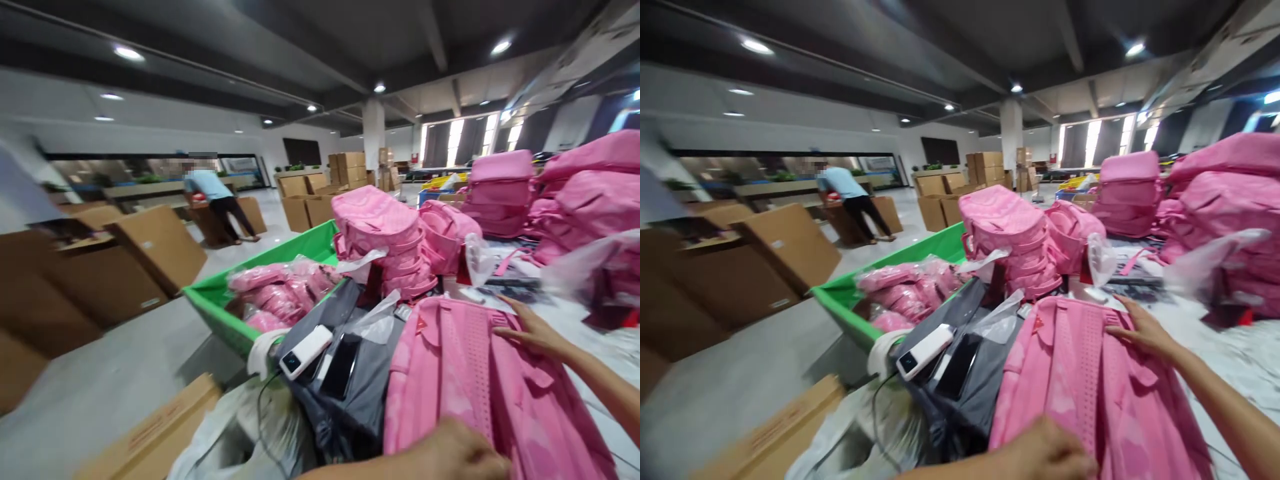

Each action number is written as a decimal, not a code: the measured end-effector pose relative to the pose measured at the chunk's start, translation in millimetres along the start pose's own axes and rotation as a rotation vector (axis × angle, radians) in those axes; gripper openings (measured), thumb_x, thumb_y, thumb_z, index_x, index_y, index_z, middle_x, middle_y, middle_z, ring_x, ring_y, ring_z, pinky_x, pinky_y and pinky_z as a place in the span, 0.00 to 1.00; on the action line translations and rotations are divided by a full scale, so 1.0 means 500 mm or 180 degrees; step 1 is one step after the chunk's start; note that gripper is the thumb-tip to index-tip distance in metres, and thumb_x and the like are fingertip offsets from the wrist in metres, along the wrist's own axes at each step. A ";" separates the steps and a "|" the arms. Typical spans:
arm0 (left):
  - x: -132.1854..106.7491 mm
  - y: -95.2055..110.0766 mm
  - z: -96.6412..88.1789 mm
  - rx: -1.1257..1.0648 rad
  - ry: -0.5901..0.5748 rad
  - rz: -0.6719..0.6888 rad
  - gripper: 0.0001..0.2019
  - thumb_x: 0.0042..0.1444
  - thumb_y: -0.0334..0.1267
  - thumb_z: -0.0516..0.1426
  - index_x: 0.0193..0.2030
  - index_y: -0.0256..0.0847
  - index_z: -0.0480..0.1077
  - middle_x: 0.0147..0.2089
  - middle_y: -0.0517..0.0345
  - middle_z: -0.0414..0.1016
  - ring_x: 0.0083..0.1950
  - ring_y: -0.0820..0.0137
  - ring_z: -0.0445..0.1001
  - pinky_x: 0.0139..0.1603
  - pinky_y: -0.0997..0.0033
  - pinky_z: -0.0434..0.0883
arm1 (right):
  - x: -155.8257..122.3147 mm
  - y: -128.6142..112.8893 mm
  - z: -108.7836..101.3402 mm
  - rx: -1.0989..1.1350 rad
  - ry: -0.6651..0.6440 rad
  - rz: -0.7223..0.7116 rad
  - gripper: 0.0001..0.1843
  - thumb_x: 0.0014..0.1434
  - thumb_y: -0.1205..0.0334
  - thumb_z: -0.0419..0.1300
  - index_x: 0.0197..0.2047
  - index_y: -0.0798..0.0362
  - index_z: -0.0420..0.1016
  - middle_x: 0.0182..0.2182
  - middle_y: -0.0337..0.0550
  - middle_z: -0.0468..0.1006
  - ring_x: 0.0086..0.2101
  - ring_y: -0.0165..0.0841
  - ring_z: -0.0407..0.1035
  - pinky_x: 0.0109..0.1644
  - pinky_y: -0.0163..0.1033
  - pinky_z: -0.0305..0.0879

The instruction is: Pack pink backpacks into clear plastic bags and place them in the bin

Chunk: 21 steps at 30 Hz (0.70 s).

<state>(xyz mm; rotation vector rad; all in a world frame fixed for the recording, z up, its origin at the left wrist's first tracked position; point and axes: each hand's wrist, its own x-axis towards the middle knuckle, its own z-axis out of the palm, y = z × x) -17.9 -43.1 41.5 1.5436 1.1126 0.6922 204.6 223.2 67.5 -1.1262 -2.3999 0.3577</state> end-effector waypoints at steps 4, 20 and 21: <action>0.124 0.006 -0.178 0.1365 0.1939 -0.0047 0.27 0.65 0.55 0.50 0.60 0.37 0.73 0.59 0.40 0.78 0.60 0.53 0.75 0.62 0.53 0.69 | -0.009 0.039 0.052 -0.0323 -0.0174 -0.0067 0.41 0.57 0.35 0.58 0.64 0.55 0.72 0.64 0.63 0.71 0.64 0.58 0.65 0.69 0.64 0.57; 0.259 -0.108 -0.187 0.2465 0.1919 0.1168 0.22 0.53 0.29 0.65 0.55 0.42 0.71 0.57 0.49 0.74 0.61 0.56 0.71 0.66 0.51 0.69 | -0.139 0.009 0.159 -0.0759 0.1526 -0.0907 0.18 0.69 0.50 0.54 0.54 0.51 0.75 0.44 0.51 0.80 0.45 0.45 0.73 0.51 0.51 0.69; 0.245 -0.123 -0.176 0.2515 0.1897 0.1167 0.21 0.54 0.30 0.65 0.55 0.42 0.71 0.56 0.49 0.74 0.60 0.56 0.71 0.65 0.51 0.70 | -0.162 0.001 0.164 -0.0815 0.1477 -0.0901 0.17 0.70 0.51 0.54 0.53 0.51 0.75 0.44 0.51 0.81 0.45 0.44 0.73 0.51 0.51 0.68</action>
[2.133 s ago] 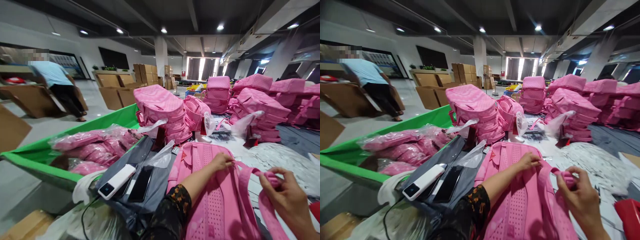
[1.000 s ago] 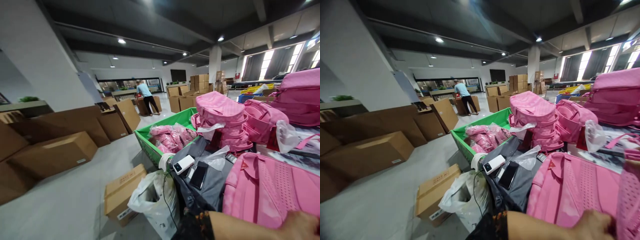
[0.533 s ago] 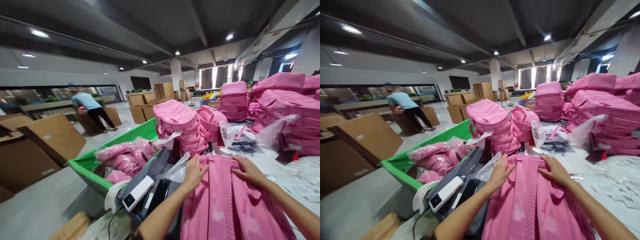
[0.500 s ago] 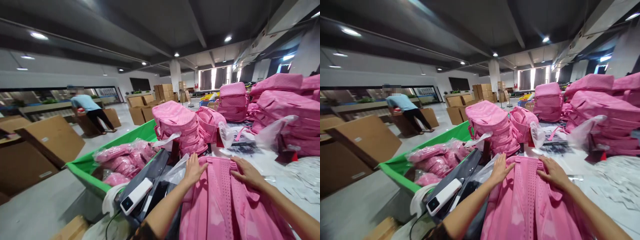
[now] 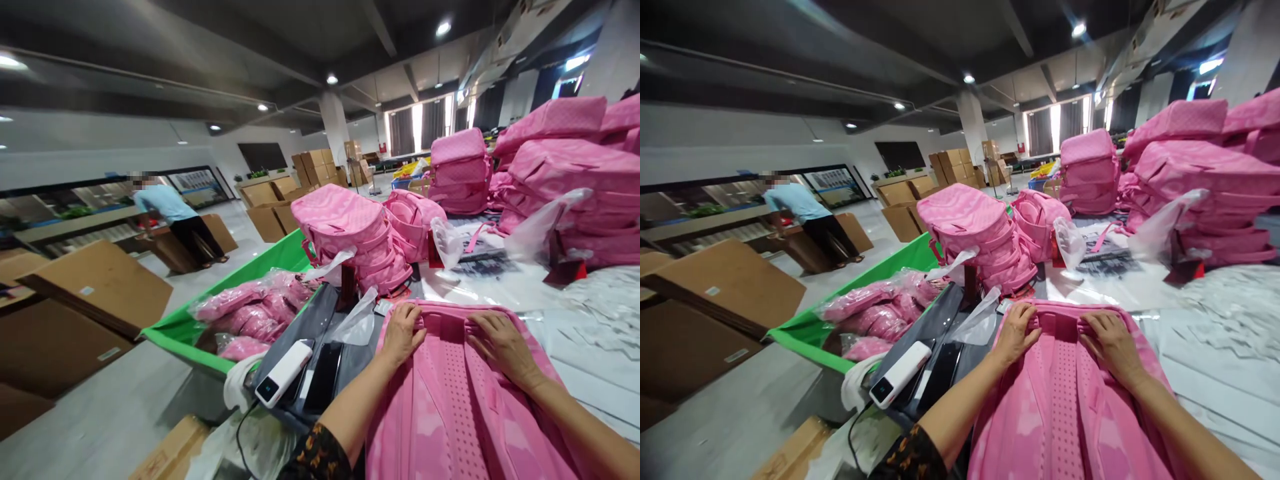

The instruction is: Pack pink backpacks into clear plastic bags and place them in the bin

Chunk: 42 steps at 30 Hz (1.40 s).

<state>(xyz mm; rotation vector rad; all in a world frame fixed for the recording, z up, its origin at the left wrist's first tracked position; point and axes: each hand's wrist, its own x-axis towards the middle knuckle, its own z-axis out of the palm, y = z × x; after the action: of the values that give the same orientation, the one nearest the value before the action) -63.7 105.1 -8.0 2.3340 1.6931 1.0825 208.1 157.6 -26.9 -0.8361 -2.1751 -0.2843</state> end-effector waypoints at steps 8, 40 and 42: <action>-0.044 -0.016 0.039 0.0349 -0.0890 0.0168 0.20 0.61 0.43 0.66 0.56 0.42 0.70 0.54 0.48 0.73 0.55 0.56 0.73 0.57 0.53 0.73 | -0.056 0.006 -0.006 0.0188 -0.1046 0.0548 0.18 0.71 0.50 0.54 0.53 0.51 0.77 0.47 0.51 0.83 0.45 0.43 0.76 0.50 0.46 0.71; 0.008 0.026 0.155 0.0368 -0.0565 -0.0249 0.33 0.67 0.55 0.56 0.75 0.47 0.58 0.80 0.41 0.48 0.80 0.45 0.46 0.76 0.31 0.49 | 0.140 0.229 0.083 -0.0589 -0.2270 0.1093 0.12 0.45 0.62 0.68 0.34 0.48 0.72 0.31 0.43 0.80 0.30 0.40 0.73 0.28 0.37 0.56; 0.020 0.023 0.159 0.0338 -0.0713 0.0258 0.26 0.71 0.49 0.51 0.72 0.43 0.63 0.78 0.45 0.54 0.80 0.56 0.50 0.78 0.42 0.51 | 0.151 0.204 0.094 -0.0711 -0.2244 0.1023 0.11 0.46 0.65 0.67 0.35 0.50 0.74 0.33 0.50 0.81 0.31 0.43 0.74 0.30 0.39 0.58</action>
<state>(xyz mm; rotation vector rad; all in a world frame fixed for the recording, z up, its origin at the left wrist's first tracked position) -8.0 136.1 -57.8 2.4980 1.6241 0.7237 209.9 291.9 -10.0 -1.5768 -2.6131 -0.0687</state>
